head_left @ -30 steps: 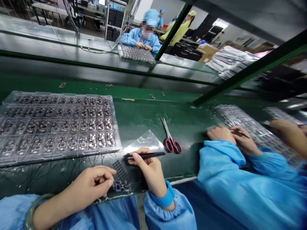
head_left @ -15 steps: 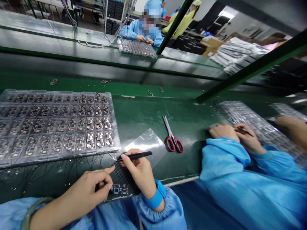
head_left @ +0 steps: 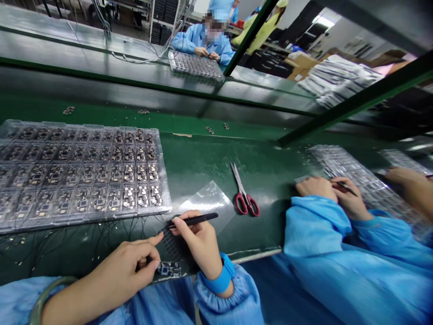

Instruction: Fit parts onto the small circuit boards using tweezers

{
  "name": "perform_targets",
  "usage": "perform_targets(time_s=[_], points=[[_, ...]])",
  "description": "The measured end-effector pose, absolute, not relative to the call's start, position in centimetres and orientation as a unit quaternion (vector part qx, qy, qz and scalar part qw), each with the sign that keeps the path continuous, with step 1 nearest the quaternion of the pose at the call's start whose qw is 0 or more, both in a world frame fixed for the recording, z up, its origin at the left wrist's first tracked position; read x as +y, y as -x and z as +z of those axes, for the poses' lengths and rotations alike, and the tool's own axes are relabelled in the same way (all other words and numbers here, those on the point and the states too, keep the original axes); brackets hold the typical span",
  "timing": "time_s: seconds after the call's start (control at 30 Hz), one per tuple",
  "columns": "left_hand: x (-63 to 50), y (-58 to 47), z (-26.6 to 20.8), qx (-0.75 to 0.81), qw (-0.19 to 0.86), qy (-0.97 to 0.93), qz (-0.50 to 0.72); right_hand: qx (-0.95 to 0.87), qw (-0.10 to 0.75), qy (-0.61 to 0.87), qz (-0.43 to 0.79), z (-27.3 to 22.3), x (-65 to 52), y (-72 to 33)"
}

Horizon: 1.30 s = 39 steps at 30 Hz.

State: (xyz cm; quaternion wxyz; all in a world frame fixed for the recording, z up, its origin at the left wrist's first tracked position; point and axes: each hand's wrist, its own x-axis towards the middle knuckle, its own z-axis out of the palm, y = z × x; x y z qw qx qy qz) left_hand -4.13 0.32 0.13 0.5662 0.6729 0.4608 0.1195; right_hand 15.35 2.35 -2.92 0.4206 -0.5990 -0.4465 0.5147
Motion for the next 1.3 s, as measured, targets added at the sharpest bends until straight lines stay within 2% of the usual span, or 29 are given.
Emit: perform_targets(time_s=[0.77, 0.93, 1.13, 1.3], points=[[0.5, 4.2, 0.4, 0.463, 0.578, -0.662, 0.114, -0.461, 0.421, 0.608, 0.490, -2.8, 2.3, -15.0], [0.6, 4.1, 0.5, 0.477, 0.579, -0.651, 0.111, -0.410, 0.452, 0.590, 0.529, -2.5, 2.3, -15.2], [0.6, 4.6, 0.3, 0.496, 0.624, -0.583, 0.157, -0.320, 0.550, 0.526, 0.565, -1.6, 1.4, -15.2], [0.7, 4.8, 0.7, 0.520, 0.660, -0.506, 0.196, -0.335, 0.538, 0.506, 0.585, -0.4, 0.4, -13.6]])
